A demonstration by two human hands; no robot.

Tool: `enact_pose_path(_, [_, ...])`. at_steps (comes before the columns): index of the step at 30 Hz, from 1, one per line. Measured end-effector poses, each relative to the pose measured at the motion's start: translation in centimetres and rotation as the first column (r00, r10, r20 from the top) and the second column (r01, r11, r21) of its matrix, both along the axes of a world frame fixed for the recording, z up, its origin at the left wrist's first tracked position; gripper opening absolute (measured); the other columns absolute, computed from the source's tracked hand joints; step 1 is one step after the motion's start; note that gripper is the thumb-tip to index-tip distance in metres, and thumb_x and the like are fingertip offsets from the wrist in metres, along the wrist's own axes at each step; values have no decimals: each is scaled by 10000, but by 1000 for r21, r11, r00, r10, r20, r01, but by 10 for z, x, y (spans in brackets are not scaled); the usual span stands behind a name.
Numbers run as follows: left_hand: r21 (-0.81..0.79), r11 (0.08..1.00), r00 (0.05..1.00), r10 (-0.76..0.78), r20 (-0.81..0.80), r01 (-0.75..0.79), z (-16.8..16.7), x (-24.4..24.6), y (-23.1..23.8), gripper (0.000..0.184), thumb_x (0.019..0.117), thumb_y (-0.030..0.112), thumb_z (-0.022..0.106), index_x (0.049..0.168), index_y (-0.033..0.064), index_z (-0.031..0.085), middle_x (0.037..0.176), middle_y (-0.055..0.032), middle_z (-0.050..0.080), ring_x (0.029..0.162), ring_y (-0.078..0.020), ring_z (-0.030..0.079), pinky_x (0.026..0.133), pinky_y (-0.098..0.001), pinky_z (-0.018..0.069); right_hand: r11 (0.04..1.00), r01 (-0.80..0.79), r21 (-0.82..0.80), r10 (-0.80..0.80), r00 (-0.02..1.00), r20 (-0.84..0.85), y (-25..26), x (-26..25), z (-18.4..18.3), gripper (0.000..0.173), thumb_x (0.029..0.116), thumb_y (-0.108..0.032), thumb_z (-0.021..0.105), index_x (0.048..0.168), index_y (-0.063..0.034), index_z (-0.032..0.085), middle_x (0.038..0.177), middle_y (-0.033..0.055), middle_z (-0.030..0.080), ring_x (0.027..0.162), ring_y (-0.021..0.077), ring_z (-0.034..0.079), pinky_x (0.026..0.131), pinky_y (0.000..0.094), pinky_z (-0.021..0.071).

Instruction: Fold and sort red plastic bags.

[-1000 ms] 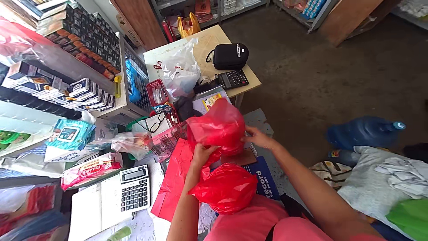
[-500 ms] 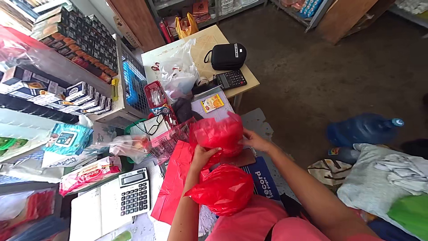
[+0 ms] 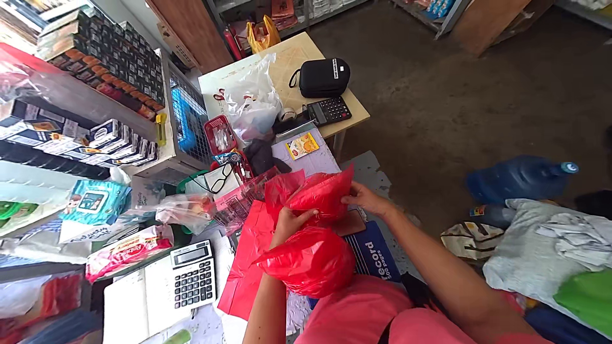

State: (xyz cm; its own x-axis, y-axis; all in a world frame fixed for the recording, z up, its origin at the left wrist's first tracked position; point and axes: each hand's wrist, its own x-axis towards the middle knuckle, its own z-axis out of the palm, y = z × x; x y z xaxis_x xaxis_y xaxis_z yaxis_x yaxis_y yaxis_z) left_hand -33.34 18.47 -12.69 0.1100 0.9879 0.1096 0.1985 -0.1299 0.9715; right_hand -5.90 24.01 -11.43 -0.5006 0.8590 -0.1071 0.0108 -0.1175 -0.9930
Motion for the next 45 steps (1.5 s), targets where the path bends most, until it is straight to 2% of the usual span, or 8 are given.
enact_pose_path(6, [9, 983, 978, 183, -104, -183, 9, 3, -24, 1138, 718, 400, 917, 1524, -106, 292, 1470, -254, 514, 1312, -206, 573, 1100, -366, 484, 940, 156, 305, -200, 973, 119, -4, 13, 38, 964, 833, -575, 754, 1564, -61, 392, 1633, 111, 369, 1507, 222, 347, 1214, 452, 360])
enact_pose_path(11, [-119, 964, 947, 205, -246, -239, 22, 21, -43, 1402, 647, 534, 931, 1598, -49, 82, 1526, -252, 458, 1334, -249, 567, 1106, -439, 487, 818, 128, 560, -193, 980, 57, -51, 9, 88, 806, 934, -749, 493, 1336, -63, 627, 1366, 120, 628, 1297, 269, 579, 1084, 510, 498])
enact_pose_path(17, [159, 883, 857, 468, -217, -442, 49, 34, -55, 1157, 775, 482, 858, 1578, -56, 221, 1478, -291, 477, 1285, -311, 566, 940, -446, 558, 718, -302, 628, 277, 951, 140, -108, -4, 129, 905, 828, -798, 612, 1401, -97, 621, 1485, 125, 565, 1416, 297, 484, 1202, 532, 376])
enact_pose_path(29, [-22, 938, 872, 331, 361, -346, 130, -16, -102, 209, 984, 156, 481, 1119, 47, 598, 925, -5, 619, 715, -65, 567, 648, -232, 506, 742, -75, 666, 44, 997, 63, -90, -13, 159, 432, 1031, -422, 585, 1225, -59, 713, 1251, 53, 706, 1211, 188, 646, 1044, 431, 552])
enact_pose_path(33, [3, 975, 922, 210, 326, -224, 152, -4, -105, 167, 917, 120, 517, 1051, 78, 608, 988, -6, 644, 835, -90, 630, 716, -272, 551, 646, -208, 734, 107, 977, 183, -88, -49, 192, 890, 822, -730, 676, 1469, -132, 551, 1579, 68, 443, 1464, 223, 405, 1172, 480, 421])
enact_pose_path(37, [35, 989, 931, 123, 343, -143, 160, 1, -102, 123, 973, 178, 606, 1048, 82, 589, 993, -6, 639, 877, -91, 636, 767, -272, 562, 309, -426, 850, 175, 904, 389, -82, -64, 202, 657, 847, -601, 729, 1406, -271, 633, 1655, 123, 325, 1580, 313, 152, 1280, 602, 131])
enact_pose_path(41, [1, 997, 910, 70, 408, -77, 164, -13, -100, 135, 964, 142, 495, 994, 109, 622, 1023, -13, 649, 899, -96, 626, 755, -265, 537, 339, -439, 832, 227, 896, 380, -62, -56, 195, 214, 934, -346, 731, 948, -140, 787, 1350, 24, 658, 1412, 198, 481, 1231, 452, 338])
enact_pose_path(45, [70, 997, 945, -37, 326, 16, 160, -35, -99, 501, 944, 435, 711, 1251, 47, 636, 1182, -45, 677, 1043, -126, 656, 906, -296, 564, 583, -274, 765, 299, 948, 112, -54, -47, 188, 224, 968, -240, 709, 919, -34, 783, 1009, 23, 755, 1042, 110, 680, 971, 296, 553])
